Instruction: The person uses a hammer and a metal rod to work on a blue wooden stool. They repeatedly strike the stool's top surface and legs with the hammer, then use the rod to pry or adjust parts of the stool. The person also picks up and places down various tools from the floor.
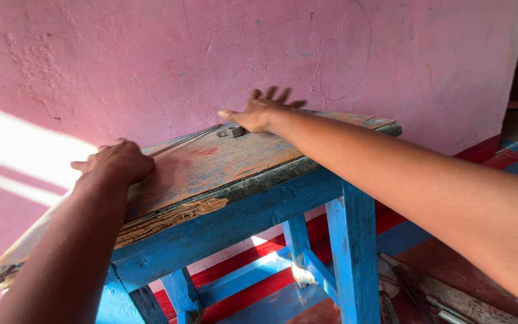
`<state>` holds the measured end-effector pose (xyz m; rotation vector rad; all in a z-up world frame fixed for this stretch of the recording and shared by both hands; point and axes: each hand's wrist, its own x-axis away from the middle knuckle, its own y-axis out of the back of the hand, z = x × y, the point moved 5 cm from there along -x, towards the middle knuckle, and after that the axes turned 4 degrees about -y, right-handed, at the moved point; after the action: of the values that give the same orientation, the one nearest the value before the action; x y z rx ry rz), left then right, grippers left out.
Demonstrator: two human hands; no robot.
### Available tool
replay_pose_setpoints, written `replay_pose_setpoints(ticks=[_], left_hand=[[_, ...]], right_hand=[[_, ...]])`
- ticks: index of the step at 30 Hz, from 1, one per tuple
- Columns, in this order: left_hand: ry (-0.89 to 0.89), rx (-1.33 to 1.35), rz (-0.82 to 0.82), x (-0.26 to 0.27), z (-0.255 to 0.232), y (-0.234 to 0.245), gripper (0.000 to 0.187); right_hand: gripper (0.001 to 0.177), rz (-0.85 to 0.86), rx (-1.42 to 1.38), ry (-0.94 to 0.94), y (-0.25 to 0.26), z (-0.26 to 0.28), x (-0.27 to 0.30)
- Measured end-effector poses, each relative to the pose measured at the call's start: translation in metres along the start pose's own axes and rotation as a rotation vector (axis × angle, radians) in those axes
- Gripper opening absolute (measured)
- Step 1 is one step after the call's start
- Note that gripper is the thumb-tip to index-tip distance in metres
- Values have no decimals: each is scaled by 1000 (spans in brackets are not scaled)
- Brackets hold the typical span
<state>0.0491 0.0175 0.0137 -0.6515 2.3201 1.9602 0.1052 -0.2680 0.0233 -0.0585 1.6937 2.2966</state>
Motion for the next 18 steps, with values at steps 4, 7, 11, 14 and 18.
replay_pose_setpoints(ticks=[4, 7, 11, 14, 18], left_hand=[[94, -105, -6, 6, 7, 4, 86], [142, -130, 29, 17, 12, 10, 88], [202, -56, 46, 23, 16, 14, 91], [210, -72, 111, 24, 16, 12, 82], [112, -101, 82, 16, 14, 7, 76]], right_hand=[[124, 31, 11, -214, 2, -22, 4], [125, 8, 49, -271, -1, -25, -12], [113, 202, -67, -138, -21, -32, -48], [100, 349, -52, 97, -32, -18, -60], [108, 345, -9, 262, -34, -3, -44]])
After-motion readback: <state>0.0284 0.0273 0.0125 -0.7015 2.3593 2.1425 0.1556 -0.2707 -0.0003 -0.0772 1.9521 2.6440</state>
